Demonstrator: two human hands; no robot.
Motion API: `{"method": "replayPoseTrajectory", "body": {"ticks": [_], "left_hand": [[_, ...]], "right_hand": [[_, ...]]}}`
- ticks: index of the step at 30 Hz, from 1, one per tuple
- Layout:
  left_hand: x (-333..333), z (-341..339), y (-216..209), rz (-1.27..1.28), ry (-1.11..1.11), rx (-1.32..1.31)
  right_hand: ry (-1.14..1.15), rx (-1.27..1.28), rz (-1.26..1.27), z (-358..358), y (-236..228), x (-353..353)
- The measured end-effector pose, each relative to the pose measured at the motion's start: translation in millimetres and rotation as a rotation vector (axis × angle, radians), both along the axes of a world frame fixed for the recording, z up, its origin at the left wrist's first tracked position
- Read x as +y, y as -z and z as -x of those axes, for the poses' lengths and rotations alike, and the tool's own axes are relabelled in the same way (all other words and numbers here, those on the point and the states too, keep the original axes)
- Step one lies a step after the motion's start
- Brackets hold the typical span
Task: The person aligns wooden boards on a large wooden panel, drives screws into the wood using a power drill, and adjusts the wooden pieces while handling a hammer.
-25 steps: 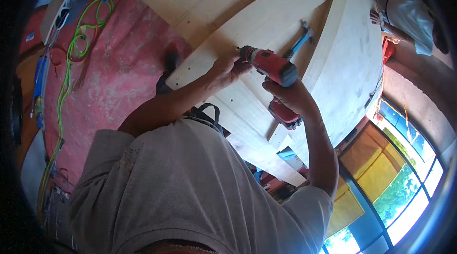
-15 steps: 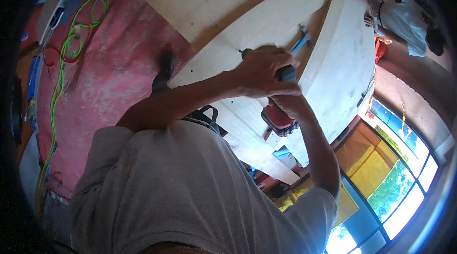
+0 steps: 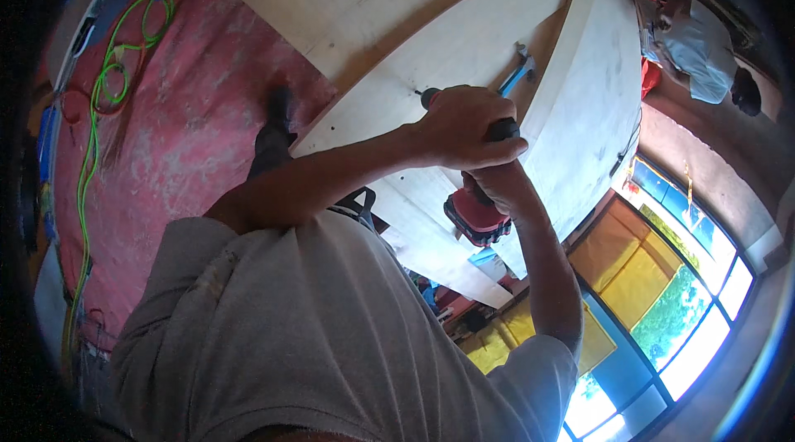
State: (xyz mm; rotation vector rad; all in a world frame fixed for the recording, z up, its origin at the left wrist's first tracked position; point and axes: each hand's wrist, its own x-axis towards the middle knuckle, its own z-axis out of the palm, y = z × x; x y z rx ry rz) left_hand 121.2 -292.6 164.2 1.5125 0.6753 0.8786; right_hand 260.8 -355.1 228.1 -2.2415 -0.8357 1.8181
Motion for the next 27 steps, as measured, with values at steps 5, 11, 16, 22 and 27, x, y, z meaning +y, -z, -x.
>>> {"method": "replayPoseTrajectory", "body": {"ticks": [5, 11, 16, 22, 27], "left_hand": [[0.9, -2.3, -3.9, 0.002, -0.011, 0.028], [-4.1, -5.2, -3.5, -0.044, 0.000, 0.030], [-2.7, -7.6, -5.5, -0.051, -0.006, 0.054], [-3.5, -7.8, -9.9, -0.030, -0.020, 0.052], [-5.1, -5.8, -15.6, -0.009, 0.011, 0.089]], "right_hand": [[0.018, 0.019, 0.029, -2.3, -3.6, 0.6], [0.031, 0.056, -0.023, 0.1, -5.1, -4.5], [0.020, 0.054, -0.017, -9.7, -3.7, -3.0], [-0.010, 0.071, -0.048, -8.1, -5.7, 0.0], [0.001, 0.026, -0.031, -5.1, -9.9, -2.9]]}}
